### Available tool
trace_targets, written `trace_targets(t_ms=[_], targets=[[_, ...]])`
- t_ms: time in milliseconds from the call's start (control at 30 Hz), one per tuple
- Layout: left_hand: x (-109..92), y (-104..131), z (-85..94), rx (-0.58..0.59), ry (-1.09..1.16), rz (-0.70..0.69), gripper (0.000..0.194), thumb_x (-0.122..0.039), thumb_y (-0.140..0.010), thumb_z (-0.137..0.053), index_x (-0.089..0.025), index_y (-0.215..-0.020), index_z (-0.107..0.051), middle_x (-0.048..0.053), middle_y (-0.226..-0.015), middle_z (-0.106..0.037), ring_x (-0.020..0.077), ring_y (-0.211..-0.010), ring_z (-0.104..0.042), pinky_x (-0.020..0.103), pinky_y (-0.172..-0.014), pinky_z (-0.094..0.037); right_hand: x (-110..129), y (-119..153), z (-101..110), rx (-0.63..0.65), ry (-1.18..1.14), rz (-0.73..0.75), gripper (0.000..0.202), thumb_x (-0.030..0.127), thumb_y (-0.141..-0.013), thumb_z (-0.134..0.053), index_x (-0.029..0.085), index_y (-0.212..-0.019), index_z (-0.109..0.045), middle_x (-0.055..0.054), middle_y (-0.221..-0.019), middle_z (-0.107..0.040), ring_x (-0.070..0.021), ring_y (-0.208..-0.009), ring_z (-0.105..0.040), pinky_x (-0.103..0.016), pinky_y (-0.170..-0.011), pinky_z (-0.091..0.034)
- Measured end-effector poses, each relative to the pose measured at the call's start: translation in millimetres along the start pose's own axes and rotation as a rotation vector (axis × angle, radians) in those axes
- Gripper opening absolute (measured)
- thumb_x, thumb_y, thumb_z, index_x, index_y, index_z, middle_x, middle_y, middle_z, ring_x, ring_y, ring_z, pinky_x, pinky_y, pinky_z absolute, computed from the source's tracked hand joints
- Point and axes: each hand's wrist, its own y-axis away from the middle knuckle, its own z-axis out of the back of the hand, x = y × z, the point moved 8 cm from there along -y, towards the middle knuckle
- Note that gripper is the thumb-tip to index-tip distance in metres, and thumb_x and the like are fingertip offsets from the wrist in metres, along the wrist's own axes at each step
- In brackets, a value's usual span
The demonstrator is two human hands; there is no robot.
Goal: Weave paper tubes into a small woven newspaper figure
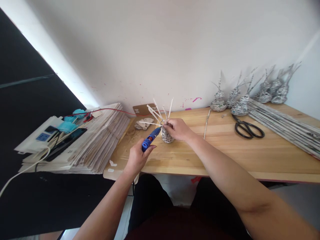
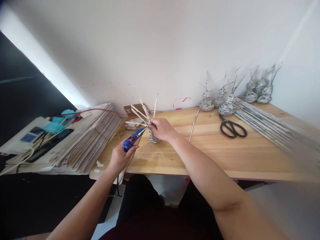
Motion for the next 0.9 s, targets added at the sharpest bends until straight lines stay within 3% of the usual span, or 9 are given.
trace_targets(t_ms=[233, 900], targets=[[-3.2, 1.1, 1.6, -0.012, -0.035, -0.009, 0.035, -0.053, -0.082, -0.066, -0.021, -0.072, -0.053, -0.002, -0.061, -0.055, 0.0147, -0.058, -0.048, 0.025, -0.06, -0.035, -0.2, 0.0, -0.6, 0.004, -0.01, -0.002, 0.019, 0.021, -0.09, -0.057, 0.018, -0.072, -0.06, 0.0, -0.059, -0.058, -0.0126, -0.056, -0.049, -0.025, -0.061, -0.032], [-0.7, 1.7, -0.2, -0.007, -0.092, 0.008, 0.036, -0.049, -0.083, -0.065, -0.023, -0.072, -0.043, -0.004, -0.062, -0.049, 0.0144, -0.06, -0.045, 0.025, -0.062, -0.031, -0.7, -0.4, -0.7, 0.022, 0.016, -0.016, 0.02, 0.022, -0.091, -0.057, 0.018, -0.072, -0.061, -0.001, -0.061, -0.061, -0.0131, -0.058, -0.051, -0.025, -0.062, -0.032]])
